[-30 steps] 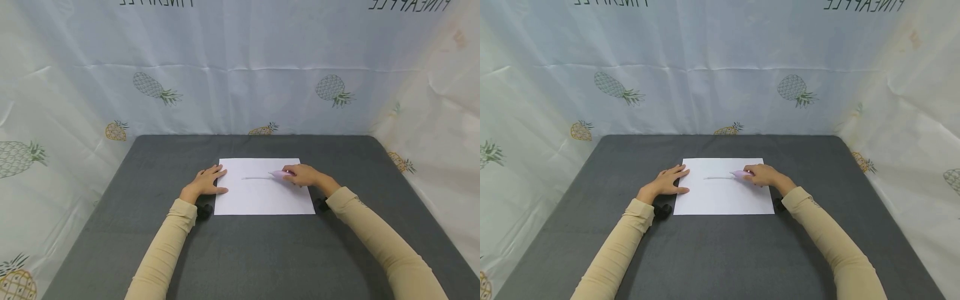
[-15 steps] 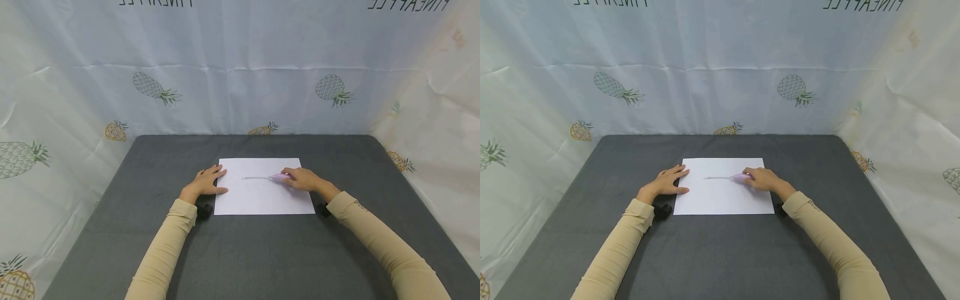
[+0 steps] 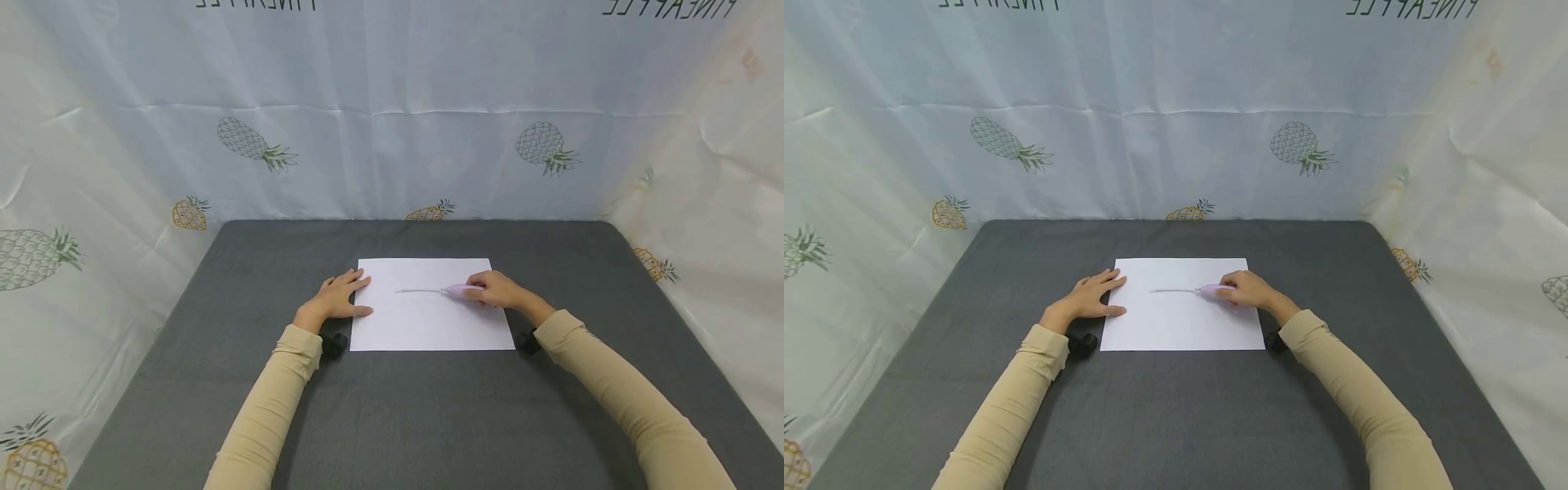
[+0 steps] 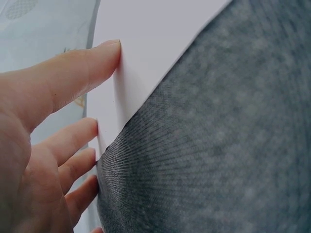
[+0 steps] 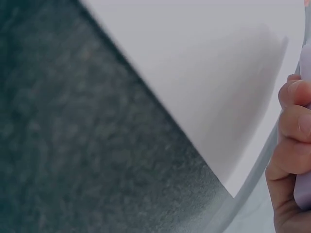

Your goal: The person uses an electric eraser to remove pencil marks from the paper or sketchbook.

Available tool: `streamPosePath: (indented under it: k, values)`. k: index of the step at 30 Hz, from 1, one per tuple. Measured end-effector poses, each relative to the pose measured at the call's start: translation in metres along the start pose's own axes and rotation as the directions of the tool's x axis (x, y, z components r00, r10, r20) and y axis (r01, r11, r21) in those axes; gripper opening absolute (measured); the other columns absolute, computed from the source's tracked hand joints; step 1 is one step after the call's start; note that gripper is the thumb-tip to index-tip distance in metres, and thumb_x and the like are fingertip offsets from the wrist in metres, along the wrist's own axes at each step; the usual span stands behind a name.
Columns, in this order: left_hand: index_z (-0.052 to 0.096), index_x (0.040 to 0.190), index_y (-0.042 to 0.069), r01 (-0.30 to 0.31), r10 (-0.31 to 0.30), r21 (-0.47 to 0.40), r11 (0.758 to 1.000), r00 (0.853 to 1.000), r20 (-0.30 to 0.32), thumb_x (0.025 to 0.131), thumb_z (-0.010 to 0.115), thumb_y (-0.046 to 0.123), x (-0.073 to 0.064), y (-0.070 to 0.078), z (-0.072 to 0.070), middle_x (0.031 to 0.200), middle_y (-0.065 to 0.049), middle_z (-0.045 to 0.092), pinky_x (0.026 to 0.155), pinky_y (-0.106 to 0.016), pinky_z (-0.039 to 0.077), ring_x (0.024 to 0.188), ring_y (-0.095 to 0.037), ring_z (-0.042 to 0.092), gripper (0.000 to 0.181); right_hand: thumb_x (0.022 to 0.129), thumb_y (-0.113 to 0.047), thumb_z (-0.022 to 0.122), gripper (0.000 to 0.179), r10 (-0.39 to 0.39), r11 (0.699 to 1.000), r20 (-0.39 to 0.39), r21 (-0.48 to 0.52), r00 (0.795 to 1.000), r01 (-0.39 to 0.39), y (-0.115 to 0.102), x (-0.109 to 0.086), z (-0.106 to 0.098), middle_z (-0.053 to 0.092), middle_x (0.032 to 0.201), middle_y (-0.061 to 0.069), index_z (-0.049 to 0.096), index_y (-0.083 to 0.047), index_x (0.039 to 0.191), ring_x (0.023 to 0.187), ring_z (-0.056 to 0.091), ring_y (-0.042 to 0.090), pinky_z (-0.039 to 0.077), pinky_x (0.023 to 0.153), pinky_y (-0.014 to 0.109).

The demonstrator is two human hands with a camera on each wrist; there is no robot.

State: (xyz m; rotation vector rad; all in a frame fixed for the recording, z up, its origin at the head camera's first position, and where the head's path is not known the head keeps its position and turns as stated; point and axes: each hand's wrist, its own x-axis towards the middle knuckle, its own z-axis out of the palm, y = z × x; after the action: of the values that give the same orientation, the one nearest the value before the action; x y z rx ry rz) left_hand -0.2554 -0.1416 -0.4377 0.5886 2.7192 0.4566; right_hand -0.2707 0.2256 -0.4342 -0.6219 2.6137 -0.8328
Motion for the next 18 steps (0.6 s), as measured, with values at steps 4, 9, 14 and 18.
streamPosePath:
  k: [4,9,14,18]
  values:
    - [0.029,0.152,0.012,0.007,-0.007,0.004,1.0,1.0,0.004,0.091,0.06,0.046,0.0,-0.0004,0.0,0.163,-0.013,0.02,0.121,-0.061,0.011,0.152,-0.034,0.015,0.077,0.096,-0.024,0.055,0.028,0.013,1.0,0.023,-0.015,1.0,-0.013,-0.0026,0.0011,-0.0001,0.051,0.057,-0.002,0.067,0.001,0.101,0.051,0.044,0.01,0.038,0.049,0.025]
    - [0.029,0.152,0.013,0.007,-0.007,0.004,1.0,1.0,0.005,0.09,0.06,0.047,0.0016,-0.001,0.0008,0.163,-0.013,0.019,0.121,-0.061,0.011,0.152,-0.034,0.015,0.078,0.095,-0.024,0.055,0.029,0.012,0.998,0.031,-0.055,0.999,-0.011,-0.0051,0.003,-0.001,0.053,0.057,0.0,0.067,0.001,0.101,0.052,0.045,0.01,0.038,0.049,0.025]
    - [0.029,0.153,0.013,0.007,-0.007,0.005,1.0,1.0,0.005,0.09,0.06,0.047,0.0025,-0.0012,0.0011,0.163,-0.012,0.019,0.121,-0.06,0.011,0.153,-0.034,0.015,0.078,0.094,-0.024,0.056,0.029,-0.003,0.995,0.027,-0.102,1.0,0.005,-0.0067,0.0066,-0.0022,0.058,0.06,0.003,0.068,0.001,0.099,0.055,0.048,0.009,0.039,0.052,0.024]
    - [0.029,0.152,0.013,0.005,-0.005,0.002,1.0,1.0,0.001,0.09,0.061,0.047,0.002,-0.0005,0.0006,0.163,-0.013,0.02,0.121,-0.06,0.011,0.153,-0.034,0.015,0.078,0.094,-0.025,0.056,0.03,-0.024,0.989,0.029,-0.144,0.999,0.028,-0.0084,0.0086,-0.0019,0.061,0.063,0.004,0.069,0.001,0.098,0.058,0.049,0.009,0.039,0.055,0.023]
